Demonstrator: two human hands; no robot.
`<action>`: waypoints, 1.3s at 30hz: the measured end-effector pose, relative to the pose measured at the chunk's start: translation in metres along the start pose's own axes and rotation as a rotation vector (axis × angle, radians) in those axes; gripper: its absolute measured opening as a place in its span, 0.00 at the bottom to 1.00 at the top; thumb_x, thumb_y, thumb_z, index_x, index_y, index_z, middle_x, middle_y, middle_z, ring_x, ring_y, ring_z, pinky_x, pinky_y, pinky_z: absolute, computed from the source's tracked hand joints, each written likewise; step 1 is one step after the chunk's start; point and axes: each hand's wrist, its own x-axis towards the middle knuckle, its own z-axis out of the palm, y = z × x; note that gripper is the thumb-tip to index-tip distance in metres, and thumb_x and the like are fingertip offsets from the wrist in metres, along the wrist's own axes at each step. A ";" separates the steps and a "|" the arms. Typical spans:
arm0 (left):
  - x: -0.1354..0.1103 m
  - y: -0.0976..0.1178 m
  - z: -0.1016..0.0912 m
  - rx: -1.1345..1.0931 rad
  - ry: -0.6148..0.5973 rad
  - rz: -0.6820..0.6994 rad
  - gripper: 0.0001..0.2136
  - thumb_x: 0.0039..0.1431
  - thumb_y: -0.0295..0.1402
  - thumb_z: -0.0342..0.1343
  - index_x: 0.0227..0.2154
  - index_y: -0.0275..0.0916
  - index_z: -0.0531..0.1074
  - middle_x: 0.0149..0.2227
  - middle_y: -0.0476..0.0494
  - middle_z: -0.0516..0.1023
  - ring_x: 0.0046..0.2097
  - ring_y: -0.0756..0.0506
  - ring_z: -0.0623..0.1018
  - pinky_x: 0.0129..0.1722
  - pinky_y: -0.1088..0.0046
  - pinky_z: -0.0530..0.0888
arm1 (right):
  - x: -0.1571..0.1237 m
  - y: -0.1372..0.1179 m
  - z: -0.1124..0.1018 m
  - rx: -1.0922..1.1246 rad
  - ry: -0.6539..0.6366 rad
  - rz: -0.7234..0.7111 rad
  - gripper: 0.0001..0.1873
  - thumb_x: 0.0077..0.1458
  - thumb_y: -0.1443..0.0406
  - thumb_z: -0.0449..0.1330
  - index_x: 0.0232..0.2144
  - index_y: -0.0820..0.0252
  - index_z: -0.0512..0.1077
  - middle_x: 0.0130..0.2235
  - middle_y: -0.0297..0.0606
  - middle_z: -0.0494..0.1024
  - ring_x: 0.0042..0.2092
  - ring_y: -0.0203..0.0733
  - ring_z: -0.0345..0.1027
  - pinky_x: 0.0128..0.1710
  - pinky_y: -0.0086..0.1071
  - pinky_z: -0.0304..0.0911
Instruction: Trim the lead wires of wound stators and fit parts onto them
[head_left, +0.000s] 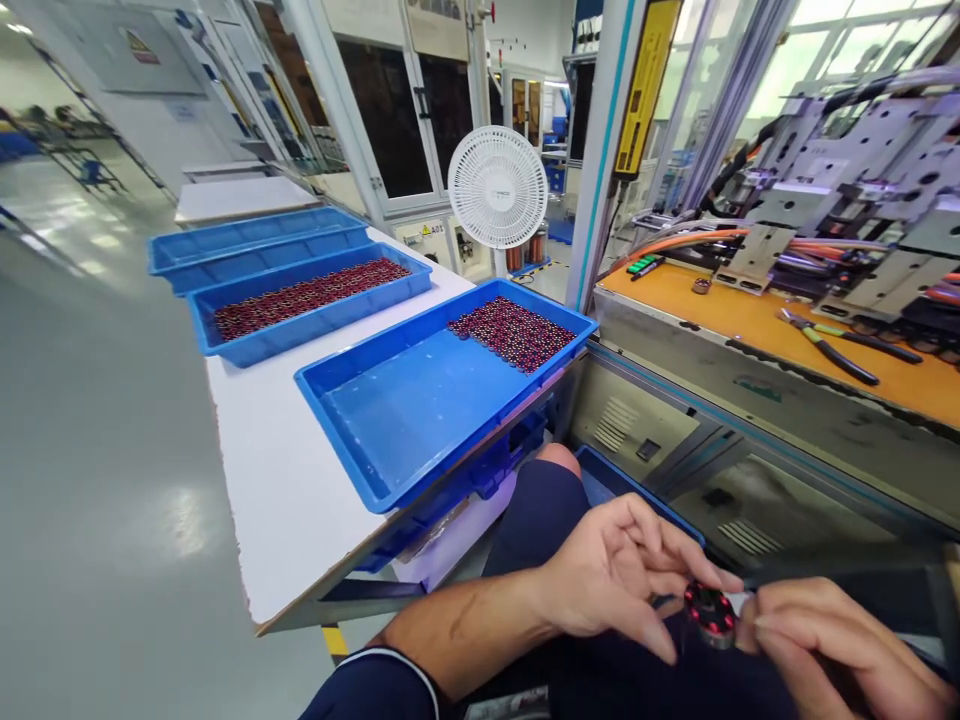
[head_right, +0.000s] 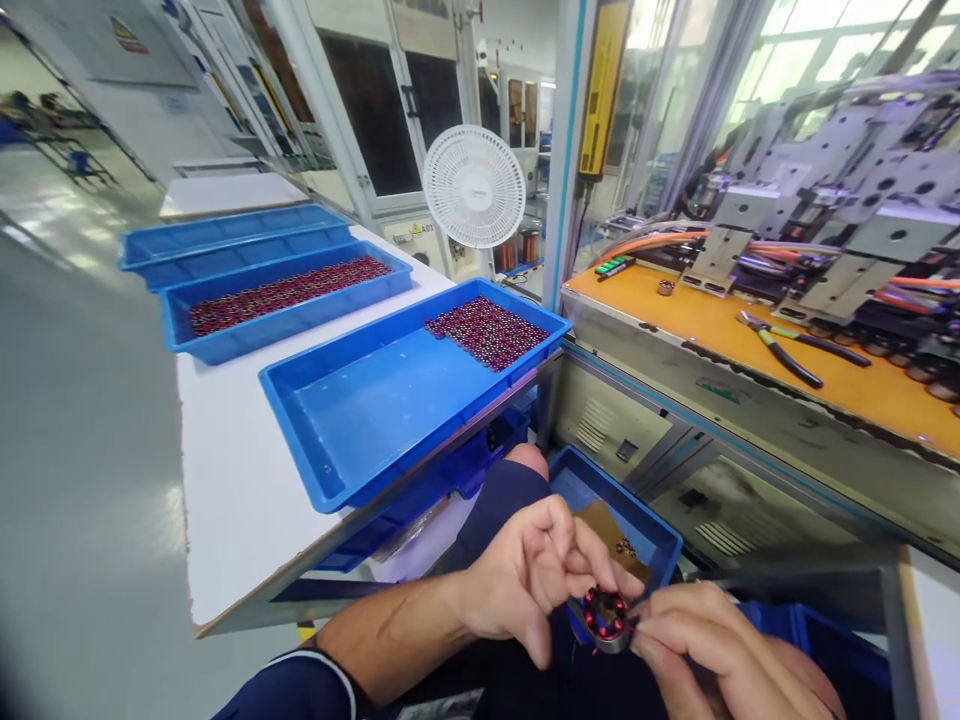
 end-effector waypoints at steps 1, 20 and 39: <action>0.000 0.000 -0.001 -0.026 0.030 -0.071 0.27 0.34 0.39 0.76 0.34 0.37 0.67 0.38 0.42 0.79 0.44 0.43 0.82 0.44 0.68 0.75 | 0.005 -0.009 0.000 0.017 -0.014 0.012 0.03 0.56 0.70 0.61 0.33 0.58 0.73 0.29 0.35 0.77 0.30 0.38 0.75 0.27 0.25 0.71; -0.002 0.006 0.015 0.318 0.022 -0.155 0.11 0.56 0.28 0.63 0.39 0.37 0.67 0.37 0.47 0.78 0.33 0.50 0.82 0.31 0.77 0.75 | 0.016 -0.027 -0.004 0.016 0.007 0.207 0.06 0.57 0.76 0.58 0.33 0.62 0.70 0.29 0.35 0.74 0.31 0.33 0.68 0.30 0.27 0.66; 0.008 0.009 0.006 0.645 0.012 0.189 0.15 0.50 0.20 0.66 0.40 0.43 0.79 0.46 0.43 0.81 0.46 0.44 0.81 0.47 0.66 0.79 | -0.001 -0.031 0.015 0.761 -0.024 1.045 0.15 0.57 0.56 0.64 0.26 0.61 0.70 0.23 0.30 0.69 0.25 0.29 0.63 0.26 0.22 0.62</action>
